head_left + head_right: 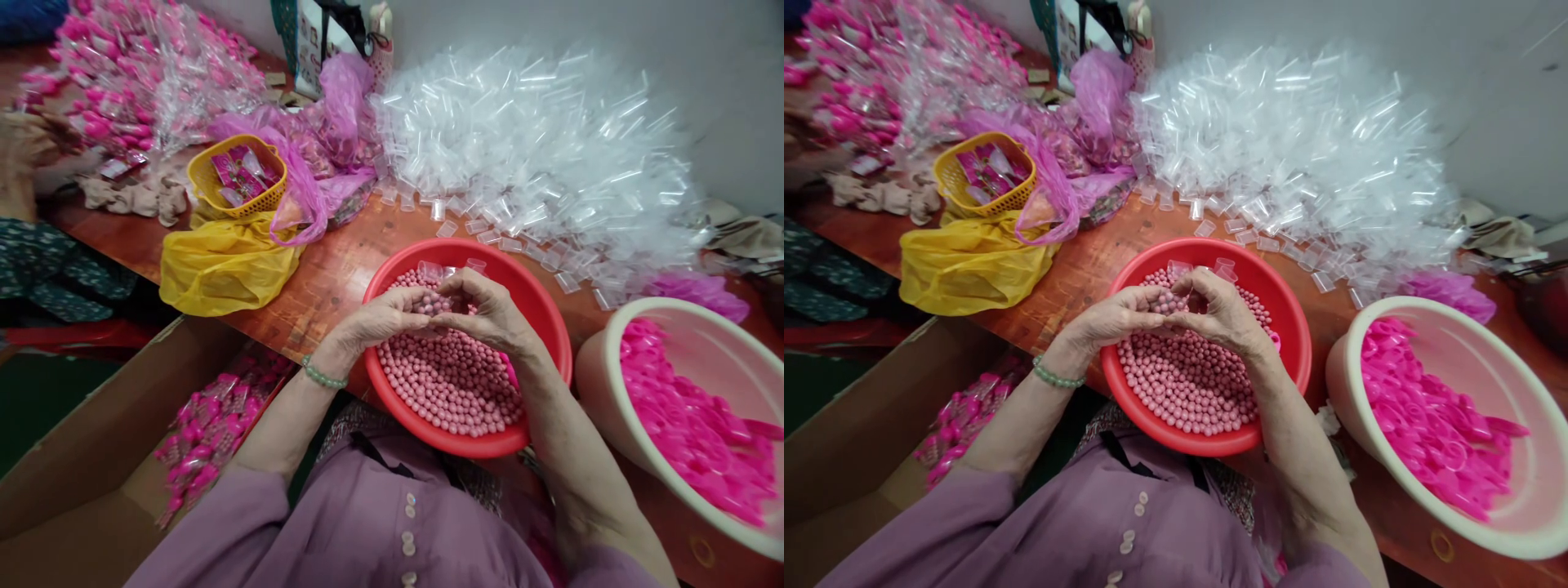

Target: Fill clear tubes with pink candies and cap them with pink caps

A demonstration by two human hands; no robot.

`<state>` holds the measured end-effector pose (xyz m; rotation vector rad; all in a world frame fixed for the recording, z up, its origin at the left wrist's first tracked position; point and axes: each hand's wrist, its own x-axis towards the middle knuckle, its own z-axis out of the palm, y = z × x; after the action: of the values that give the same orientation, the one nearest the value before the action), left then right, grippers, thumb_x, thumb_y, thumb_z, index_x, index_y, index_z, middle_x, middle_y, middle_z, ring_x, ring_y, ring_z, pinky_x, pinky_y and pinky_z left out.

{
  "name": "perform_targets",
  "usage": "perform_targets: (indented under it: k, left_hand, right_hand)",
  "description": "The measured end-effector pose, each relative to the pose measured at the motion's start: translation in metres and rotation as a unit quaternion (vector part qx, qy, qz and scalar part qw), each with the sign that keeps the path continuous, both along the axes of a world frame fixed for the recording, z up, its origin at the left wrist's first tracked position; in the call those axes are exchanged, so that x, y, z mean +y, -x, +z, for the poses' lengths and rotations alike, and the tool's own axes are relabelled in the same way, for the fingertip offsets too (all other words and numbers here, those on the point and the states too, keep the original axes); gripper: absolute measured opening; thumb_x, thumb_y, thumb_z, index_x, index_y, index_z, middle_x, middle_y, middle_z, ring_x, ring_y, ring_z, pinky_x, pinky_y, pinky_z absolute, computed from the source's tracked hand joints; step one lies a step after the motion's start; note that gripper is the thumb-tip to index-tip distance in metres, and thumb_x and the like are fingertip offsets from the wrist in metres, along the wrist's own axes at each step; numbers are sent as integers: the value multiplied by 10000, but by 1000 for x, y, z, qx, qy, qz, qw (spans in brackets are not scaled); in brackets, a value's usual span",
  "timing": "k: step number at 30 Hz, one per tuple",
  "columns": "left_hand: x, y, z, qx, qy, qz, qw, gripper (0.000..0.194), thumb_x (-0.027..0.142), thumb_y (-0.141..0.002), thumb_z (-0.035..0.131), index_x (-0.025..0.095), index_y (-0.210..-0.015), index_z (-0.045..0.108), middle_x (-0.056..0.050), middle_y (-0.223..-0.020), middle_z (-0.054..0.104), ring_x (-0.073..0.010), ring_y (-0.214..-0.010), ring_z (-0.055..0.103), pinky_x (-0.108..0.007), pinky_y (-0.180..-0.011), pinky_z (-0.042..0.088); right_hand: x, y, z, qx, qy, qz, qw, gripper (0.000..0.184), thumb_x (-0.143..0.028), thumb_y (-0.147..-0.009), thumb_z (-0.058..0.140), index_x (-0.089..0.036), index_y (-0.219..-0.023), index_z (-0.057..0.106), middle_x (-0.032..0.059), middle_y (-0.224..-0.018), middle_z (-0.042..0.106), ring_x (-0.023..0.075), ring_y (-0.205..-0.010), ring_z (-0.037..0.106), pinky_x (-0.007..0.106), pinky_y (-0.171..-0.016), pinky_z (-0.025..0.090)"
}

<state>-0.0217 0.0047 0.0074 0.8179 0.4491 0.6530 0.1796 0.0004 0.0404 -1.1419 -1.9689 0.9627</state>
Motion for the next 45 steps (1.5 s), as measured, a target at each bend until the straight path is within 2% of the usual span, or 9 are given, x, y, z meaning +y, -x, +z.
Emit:
perform_targets:
  k: [5,11,17,24,30,33,37,41,45]
  left_hand:
    - [2,-1,2,7,-25,-29,999,425,176,-668,871,145,-1067,729,-101,-1076,742,-190,-986,688,-371,-951,563]
    - [3,-1,2,21,-20,-25,999,376,209,-641,911,124,-950,715,-48,-942,693,-144,-912,657,-342,-936,561]
    - [1,-2,1,34,-9,-15,999,370,215,-665,904,123,-954,691,-28,-940,658,-121,-908,638,-349,-964,551]
    - [3,1,-2,28,5,-16,999,428,256,-652,910,130,-978,662,-41,-927,698,-149,-865,695,-350,-882,581]
    - [3,-3,1,49,-55,44,996,411,383,-694,885,141,-948,672,-41,-878,722,-127,-812,688,-281,-792,559]
    - [2,-5,4,73,-98,45,991,394,382,-703,872,140,-965,705,-46,-894,724,-131,-856,680,-269,-801,545]
    - [2,-4,9,128,-137,30,982,370,339,-675,881,127,-945,742,-16,-837,685,-94,-773,619,-230,-741,524]
    - [-1,-6,13,134,-128,18,983,379,337,-662,880,124,-944,741,-8,-813,663,-100,-768,618,-246,-732,546]
    - [-9,-12,16,133,-128,14,983,360,337,-686,858,121,-945,733,-5,-811,663,-108,-774,639,-255,-733,561]
  right_hand:
    - [2,-1,1,-27,-3,28,999,356,-517,-748,833,-219,-867,678,8,-787,567,159,-715,506,302,-649,426]
    - [2,-1,0,11,84,26,996,413,-508,-700,868,-200,-823,623,4,-813,596,142,-710,528,284,-637,438]
    - [3,0,-5,43,143,9,989,483,-510,-647,894,-211,-766,534,-51,-698,500,106,-629,433,254,-564,366]
    - [3,-6,-3,77,185,4,980,521,-511,-610,914,-215,-732,504,-64,-665,476,103,-611,442,262,-564,395]
    - [2,-17,10,-1,120,-32,992,451,-544,-661,874,-189,-857,674,18,-793,670,167,-733,587,317,-681,468]
    - [1,-25,13,31,114,-71,990,424,-531,-677,866,-188,-863,699,23,-813,689,166,-758,605,321,-719,480]
    - [-4,-47,11,59,84,-141,985,295,-455,-837,756,-176,-891,677,25,-811,682,128,-733,580,300,-700,459]
    - [-22,-65,14,-145,60,-194,968,155,-318,-877,697,-168,-875,658,36,-798,691,146,-703,586,304,-670,436]
    - [-47,-65,21,-464,70,-163,868,206,-356,-874,698,-170,-957,672,96,-899,743,242,-818,666,319,-675,408]
